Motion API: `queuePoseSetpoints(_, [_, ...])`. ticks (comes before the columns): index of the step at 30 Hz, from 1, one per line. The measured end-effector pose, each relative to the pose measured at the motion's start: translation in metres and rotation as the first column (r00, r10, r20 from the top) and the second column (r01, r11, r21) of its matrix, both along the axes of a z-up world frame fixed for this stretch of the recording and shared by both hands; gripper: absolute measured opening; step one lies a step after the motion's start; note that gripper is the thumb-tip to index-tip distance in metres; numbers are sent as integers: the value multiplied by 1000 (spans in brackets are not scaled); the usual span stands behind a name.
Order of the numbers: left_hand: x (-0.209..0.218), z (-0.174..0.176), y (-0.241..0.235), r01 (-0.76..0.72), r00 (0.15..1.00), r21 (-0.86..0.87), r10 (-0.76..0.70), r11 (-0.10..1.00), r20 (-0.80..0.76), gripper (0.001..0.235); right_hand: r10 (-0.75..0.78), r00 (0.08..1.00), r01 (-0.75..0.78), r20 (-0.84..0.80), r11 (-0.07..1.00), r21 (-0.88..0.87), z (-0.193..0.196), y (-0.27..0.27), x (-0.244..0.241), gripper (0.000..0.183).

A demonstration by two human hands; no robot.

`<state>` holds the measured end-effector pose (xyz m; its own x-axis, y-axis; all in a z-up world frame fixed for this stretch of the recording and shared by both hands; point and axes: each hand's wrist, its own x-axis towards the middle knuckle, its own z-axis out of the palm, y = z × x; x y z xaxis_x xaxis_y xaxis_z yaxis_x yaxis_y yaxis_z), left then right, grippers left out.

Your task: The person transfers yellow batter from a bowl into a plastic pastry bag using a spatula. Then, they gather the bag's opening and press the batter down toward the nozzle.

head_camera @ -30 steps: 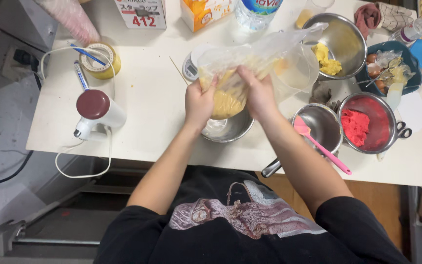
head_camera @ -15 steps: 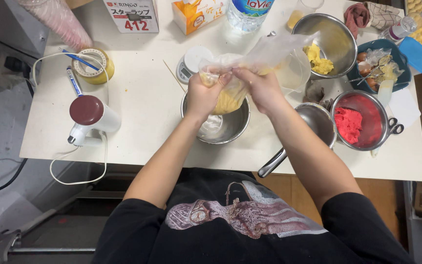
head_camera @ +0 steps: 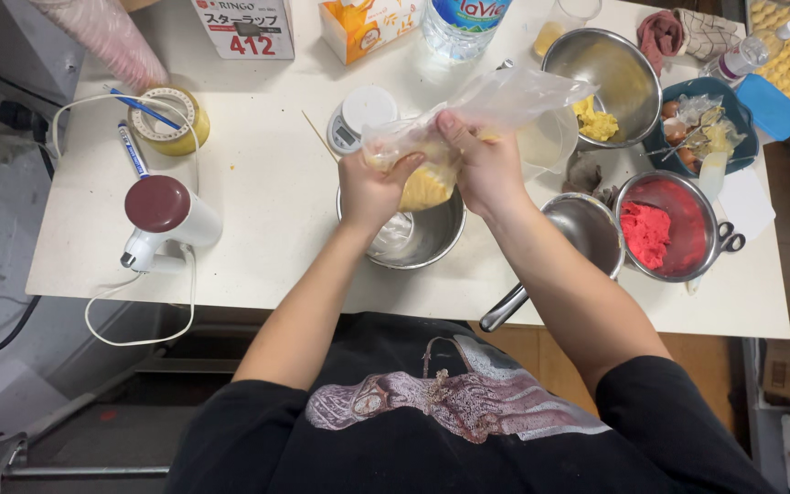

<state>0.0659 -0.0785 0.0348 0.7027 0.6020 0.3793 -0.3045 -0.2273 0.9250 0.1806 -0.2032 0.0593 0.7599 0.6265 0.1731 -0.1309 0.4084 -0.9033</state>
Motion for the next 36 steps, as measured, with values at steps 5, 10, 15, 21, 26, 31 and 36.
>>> queuePoseSetpoints(5, [-8, -4, -1, -27, 983, 3, 27, 1000, -180, 23, 57, 992, -55, -110, 998, 27, 15, 5, -3, 14])
queuePoseSetpoints(10, [-13, -2, -2, 11, 986, -37, -17, 999, -166, 24, 99, 991, -91, -85, 991, 94, 33, 5, -1, 16])
queuePoseSetpoints(15, [-15, 5, 0, 96, 988, -53, -101, 994, -114, 22, 122, 986, -106, -118, 985, 134, 47, -1, 2, 17])
queuePoseSetpoints(21, [-2, 25, -6, 112, 991, -96, -119, 989, -69, 22, 162, 983, -147, -81, 975, 164, 46, -20, 28, 22])
queuePoseSetpoints(26, [13, 53, -5, 325, 946, -192, -320, 926, 58, 24, 399, 862, -417, 313, 909, -12, 5, -41, 28, 77])
queuePoseSetpoints(31, [43, 91, 10, 271, 960, 603, -258, 751, -110, 33, 506, 812, -480, 292, 863, -162, -21, -38, 31, 90])
queuePoseSetpoints(36, [62, 136, 33, 525, 847, 666, -245, 530, -473, 43, 553, 782, -428, 288, 812, -397, -28, -16, 50, 63])
